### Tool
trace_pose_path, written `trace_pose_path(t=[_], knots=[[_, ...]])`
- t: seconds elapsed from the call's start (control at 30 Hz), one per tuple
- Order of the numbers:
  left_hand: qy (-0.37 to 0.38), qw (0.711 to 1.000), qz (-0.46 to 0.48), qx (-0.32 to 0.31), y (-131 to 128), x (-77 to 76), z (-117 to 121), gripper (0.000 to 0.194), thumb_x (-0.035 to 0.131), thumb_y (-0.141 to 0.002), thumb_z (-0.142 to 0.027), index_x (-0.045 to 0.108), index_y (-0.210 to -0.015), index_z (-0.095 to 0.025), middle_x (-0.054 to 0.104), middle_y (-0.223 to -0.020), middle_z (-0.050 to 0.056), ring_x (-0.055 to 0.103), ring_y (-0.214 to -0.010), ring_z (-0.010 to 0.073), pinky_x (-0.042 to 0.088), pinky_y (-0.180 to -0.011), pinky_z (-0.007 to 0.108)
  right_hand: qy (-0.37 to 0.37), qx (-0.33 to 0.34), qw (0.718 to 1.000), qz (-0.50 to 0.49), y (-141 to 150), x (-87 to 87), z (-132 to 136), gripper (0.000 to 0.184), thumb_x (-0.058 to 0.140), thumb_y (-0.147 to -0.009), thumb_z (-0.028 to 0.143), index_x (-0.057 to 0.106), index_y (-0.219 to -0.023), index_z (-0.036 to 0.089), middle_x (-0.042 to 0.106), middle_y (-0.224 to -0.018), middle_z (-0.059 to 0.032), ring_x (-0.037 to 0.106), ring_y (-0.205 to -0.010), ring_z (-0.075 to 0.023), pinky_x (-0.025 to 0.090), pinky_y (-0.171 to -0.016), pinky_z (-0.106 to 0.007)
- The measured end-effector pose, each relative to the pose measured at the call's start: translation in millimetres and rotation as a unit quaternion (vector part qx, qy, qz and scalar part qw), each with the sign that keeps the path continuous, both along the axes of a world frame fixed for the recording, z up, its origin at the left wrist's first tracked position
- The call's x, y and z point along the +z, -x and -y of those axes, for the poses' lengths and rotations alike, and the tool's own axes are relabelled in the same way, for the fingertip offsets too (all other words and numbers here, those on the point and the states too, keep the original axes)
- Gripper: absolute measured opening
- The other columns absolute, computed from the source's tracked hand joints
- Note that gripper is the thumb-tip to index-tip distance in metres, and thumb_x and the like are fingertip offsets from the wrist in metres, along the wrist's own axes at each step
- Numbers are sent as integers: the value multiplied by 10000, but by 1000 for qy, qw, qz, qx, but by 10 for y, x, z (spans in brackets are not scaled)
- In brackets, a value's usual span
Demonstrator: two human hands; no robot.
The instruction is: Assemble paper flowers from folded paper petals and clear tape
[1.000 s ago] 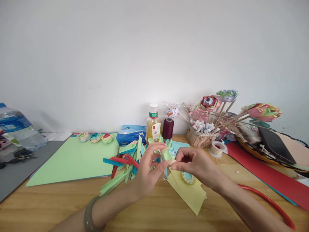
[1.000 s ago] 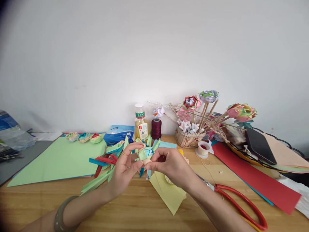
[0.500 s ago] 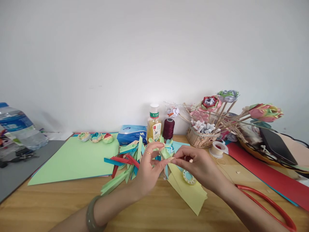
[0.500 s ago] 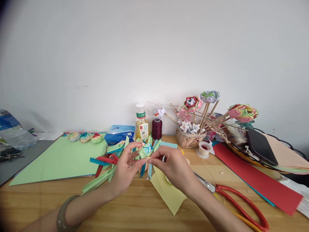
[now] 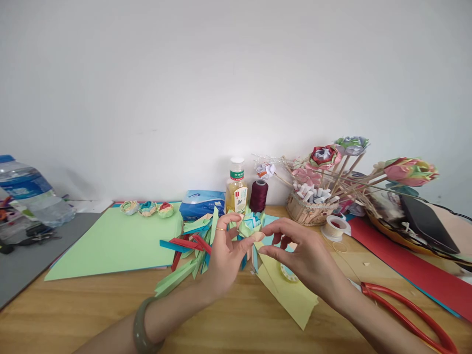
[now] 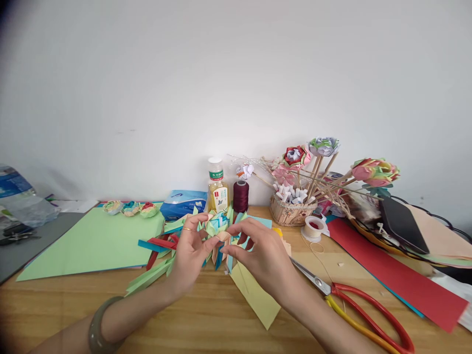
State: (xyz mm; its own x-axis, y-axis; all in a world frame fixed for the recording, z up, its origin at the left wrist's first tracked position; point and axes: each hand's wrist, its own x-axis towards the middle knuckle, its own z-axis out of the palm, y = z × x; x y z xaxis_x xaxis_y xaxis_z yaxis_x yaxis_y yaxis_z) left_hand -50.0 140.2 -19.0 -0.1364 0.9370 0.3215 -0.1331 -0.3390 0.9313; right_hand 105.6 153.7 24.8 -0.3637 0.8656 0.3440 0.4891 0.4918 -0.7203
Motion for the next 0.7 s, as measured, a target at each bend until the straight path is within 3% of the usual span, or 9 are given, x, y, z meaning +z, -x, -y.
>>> trace_pose_path(t=[0.07, 0.13, 0.23, 0.3, 0.47, 0.7], knots=[[-29, 999, 18, 0, 0, 3, -12, 351, 656, -750, -311, 451, -1027, -243, 502, -1060, 32, 569, -926, 158, 507, -751, 274, 32, -27, 998, -48, 3, 39, 6, 194, 619, -774, 409, 629, -808, 219, 623, -753, -19, 536, -643, -161, 397, -569, -274], [-56, 998, 18, -6, 4, -4, -20, 364, 637, -769, -301, 453, -1080, -254, 481, -1111, 41, 537, -1014, 175, 488, -836, 301, 120, -26, 988, -94, 11, 76, 9, 289, 571, -789, 465, 605, -689, 195, 561, -614, 3, 489, -552, -133, 372, -519, -257], [-86, 996, -6, 3, 18, -25, -21, 407, 628, -780, -267, 464, -1152, -276, 423, -1184, 43, 452, -1150, 195, 414, -962, 322, 294, 43, 942, -156, 37, 79, 7, 410, 552, -765, 551, 585, -623, 168, 523, -538, 18, 439, -463, -94, 326, -461, -234], [-93, 995, -24, -14, 34, -40, -14, 449, 618, -787, -242, 451, -1199, -301, 399, -1208, 40, 445, -1155, 191, 402, -973, 316, 363, 75, 909, -192, 56, 46, 3, 432, 575, -741, 570, 594, -642, 150, 554, -566, 8, 435, -453, -76, 308, -453, -220], [-88, 991, -72, -72, 88, -54, 7, 411, 597, -794, -219, 487, -1183, -297, 377, -1204, 64, 451, -1120, 214, 467, -872, 304, 379, 68, 896, -223, 69, 6, -1, 367, 694, -682, 471, 554, -583, 147, 513, -537, 42, 405, -464, -54, 292, -464, -200], [-153, 986, -47, -55, 59, -89, -34, 365, 601, -761, -103, 490, -1054, -291, 381, -1104, 42, 457, -1064, 185, 461, -845, 290, 407, 58, 880, -240, 77, 32, -21, 314, 731, -640, 418, 584, -598, 144, 533, -569, 34, 411, -485, -59, 300, -469, -199]])
